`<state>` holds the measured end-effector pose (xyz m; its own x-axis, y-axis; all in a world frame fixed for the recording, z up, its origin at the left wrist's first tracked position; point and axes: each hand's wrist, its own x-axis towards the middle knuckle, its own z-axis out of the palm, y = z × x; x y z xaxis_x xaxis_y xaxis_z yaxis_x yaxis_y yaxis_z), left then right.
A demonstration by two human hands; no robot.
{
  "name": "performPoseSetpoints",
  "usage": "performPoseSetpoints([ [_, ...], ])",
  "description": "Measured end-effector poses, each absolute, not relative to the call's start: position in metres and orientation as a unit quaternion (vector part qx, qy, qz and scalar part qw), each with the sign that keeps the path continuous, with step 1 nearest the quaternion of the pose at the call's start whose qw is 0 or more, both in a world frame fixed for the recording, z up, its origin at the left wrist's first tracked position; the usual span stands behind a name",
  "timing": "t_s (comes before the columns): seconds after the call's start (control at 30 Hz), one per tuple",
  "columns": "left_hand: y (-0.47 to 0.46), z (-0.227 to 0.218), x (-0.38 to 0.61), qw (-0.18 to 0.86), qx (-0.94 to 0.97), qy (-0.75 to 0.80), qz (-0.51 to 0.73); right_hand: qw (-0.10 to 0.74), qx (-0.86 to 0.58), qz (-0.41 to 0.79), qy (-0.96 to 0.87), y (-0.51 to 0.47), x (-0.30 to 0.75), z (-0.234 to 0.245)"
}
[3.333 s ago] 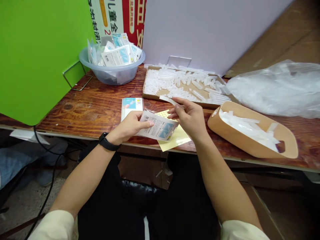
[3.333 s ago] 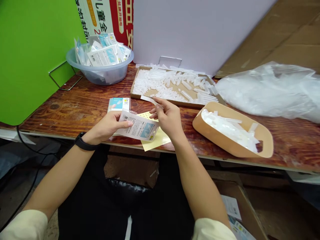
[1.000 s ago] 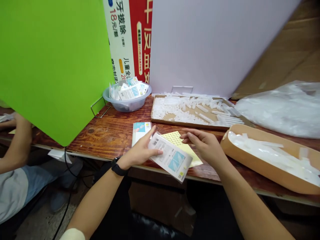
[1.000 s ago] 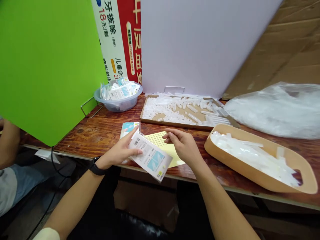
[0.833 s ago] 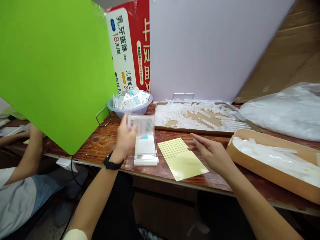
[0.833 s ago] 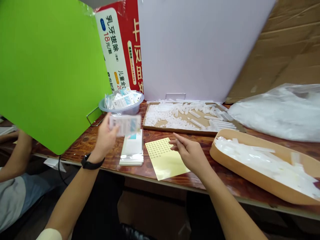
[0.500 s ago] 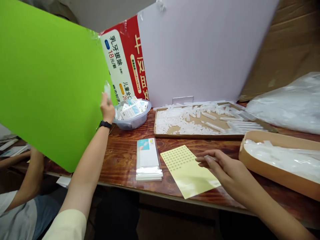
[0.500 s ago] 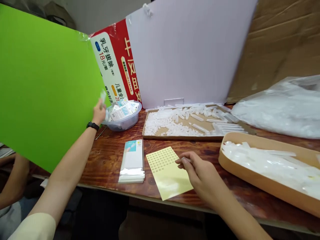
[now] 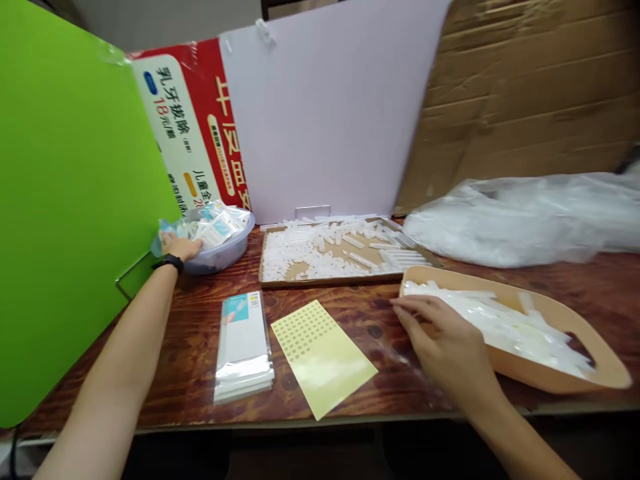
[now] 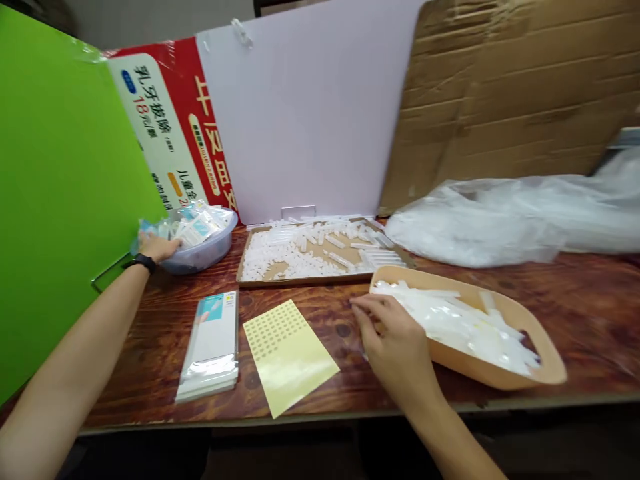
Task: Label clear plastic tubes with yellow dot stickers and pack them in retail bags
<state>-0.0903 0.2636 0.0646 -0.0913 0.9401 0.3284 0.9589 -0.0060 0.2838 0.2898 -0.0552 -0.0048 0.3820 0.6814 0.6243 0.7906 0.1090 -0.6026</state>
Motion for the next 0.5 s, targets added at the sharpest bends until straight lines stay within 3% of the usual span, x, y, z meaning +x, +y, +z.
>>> performPoseSetpoints([
  [0.13,0.253,0.062,-0.088,0.033,-0.639,-0.735,-0.224,0.52,-0.711,-0.114,-0.46,-0.06,0.327,0.0],
  [0.23,0.25,0.066,-0.083,0.002,-0.602,-0.77,-0.211,0.492,-0.757,-0.091,-0.42,-0.059,0.357,-0.003],
  [0.43,0.239,0.082,-0.069,-0.026,-0.6,-0.784,-0.159,0.283,-0.856,-0.025,-0.431,-0.056,0.376,0.0],
  [0.5,0.237,0.084,-0.069,-0.025,-0.598,-0.787,-0.152,0.256,-0.871,-0.033,-0.417,-0.056,0.372,0.005],
])
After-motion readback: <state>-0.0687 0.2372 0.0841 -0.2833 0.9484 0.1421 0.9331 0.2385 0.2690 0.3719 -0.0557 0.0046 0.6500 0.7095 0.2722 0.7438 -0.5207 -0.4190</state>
